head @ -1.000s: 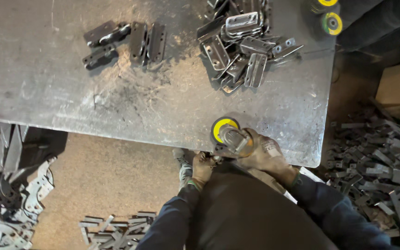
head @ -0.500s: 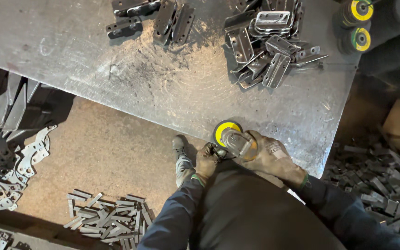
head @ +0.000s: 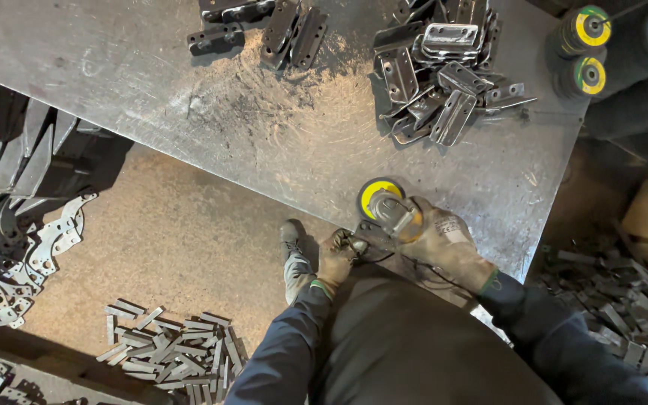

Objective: The person picks up metal brackets from a pile on a metal workbench and grinds their edges with an angle grinder, producing sparks, then places the finished pieces back on the table and repeats the process with additional brackets.

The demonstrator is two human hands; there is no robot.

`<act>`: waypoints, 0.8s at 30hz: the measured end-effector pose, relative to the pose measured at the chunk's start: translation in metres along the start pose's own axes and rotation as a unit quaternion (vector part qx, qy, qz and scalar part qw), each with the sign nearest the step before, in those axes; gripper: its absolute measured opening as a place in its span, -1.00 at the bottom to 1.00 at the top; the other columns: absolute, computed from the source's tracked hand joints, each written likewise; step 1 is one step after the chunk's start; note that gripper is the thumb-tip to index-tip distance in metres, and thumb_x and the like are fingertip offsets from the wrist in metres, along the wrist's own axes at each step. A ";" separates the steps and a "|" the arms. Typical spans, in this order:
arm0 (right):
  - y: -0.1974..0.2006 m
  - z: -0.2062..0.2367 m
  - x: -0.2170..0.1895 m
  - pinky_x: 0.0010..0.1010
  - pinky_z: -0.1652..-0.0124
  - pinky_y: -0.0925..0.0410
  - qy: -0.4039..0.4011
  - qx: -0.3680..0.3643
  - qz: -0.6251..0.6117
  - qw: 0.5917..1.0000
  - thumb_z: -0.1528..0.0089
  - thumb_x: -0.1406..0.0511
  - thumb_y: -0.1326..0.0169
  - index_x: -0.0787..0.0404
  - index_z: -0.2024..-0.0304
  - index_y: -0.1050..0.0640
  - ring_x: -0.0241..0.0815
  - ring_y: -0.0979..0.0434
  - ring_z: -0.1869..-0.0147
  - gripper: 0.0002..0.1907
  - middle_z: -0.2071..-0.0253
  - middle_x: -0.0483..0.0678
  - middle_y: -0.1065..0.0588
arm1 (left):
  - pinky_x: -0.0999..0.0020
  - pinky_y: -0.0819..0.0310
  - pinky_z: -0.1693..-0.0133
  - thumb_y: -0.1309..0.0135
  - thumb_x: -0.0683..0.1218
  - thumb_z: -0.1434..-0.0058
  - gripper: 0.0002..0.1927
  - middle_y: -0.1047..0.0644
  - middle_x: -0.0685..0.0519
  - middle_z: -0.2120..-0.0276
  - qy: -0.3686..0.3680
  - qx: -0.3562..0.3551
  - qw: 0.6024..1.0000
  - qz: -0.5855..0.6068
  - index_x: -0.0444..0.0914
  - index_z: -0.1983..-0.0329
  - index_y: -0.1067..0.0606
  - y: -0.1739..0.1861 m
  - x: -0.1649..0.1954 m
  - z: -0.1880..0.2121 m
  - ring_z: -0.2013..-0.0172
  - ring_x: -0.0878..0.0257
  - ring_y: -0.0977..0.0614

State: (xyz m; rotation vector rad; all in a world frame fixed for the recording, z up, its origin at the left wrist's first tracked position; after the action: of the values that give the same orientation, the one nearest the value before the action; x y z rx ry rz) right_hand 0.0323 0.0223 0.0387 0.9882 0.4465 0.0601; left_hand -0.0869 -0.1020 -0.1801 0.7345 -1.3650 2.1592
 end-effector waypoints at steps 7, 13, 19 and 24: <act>0.002 0.014 -0.015 -0.11 0.05 -0.46 0.029 -0.070 -0.035 0.997 0.11 0.03 -0.37 0.10 -0.14 -0.41 0.18 -0.62 0.04 -0.19 0.13 0.14 -0.60 | 0.48 -0.51 0.23 -0.12 -0.36 -0.20 -0.85 -0.59 0.15 0.33 -0.026 0.012 0.999 -0.038 -0.34 0.18 -0.54 -0.004 0.002 0.002 0.33 0.41 -0.55; -0.015 -0.003 0.010 -0.13 -0.01 -0.44 0.005 -0.043 -0.032 0.999 0.10 0.08 -0.36 0.11 -0.24 -0.35 0.17 -0.59 -0.06 -0.11 0.03 0.16 -0.58 | 0.47 -0.49 0.25 -0.15 -0.34 -0.24 -0.89 -0.58 0.13 0.35 -0.020 0.018 0.999 -0.024 -0.35 0.20 -0.52 -0.003 -0.002 0.000 0.34 0.41 -0.55; -0.010 0.012 0.046 -0.12 0.00 -0.40 0.041 -0.016 -0.082 0.996 0.10 0.04 -0.41 0.19 -0.30 -0.28 0.10 -0.60 -0.08 0.01 0.00 0.12 -0.56 | 0.47 -0.50 0.26 -0.19 -0.33 -0.19 -0.87 -0.62 0.10 0.36 0.010 0.041 0.997 -0.063 -0.33 0.21 -0.52 -0.006 -0.001 0.001 0.36 0.40 -0.58; -0.001 0.046 0.081 -0.27 0.02 -0.48 -0.063 -0.051 -0.094 0.992 0.18 0.04 -0.39 0.07 -0.24 -0.41 -0.06 -0.67 0.01 -0.07 0.06 0.04 -0.62 | 0.45 -0.53 0.24 -0.17 -0.29 -0.23 -0.92 -0.64 0.06 0.34 -0.013 0.026 0.991 -0.133 -0.35 0.23 -0.53 -0.009 0.005 0.002 0.34 0.38 -0.61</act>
State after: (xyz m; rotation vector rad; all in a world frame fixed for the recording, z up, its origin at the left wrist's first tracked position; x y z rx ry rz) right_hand 0.1237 0.0054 0.0325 0.8405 0.4145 -0.1476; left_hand -0.0842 -0.0998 -0.1703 0.9134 -1.1543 1.9861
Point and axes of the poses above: each hand's wrist, its own z-axis away from the middle knuckle, its own y-axis out of the back of the hand, x = y × z, the point moved 1 cm from there along -z, towards the middle knuckle
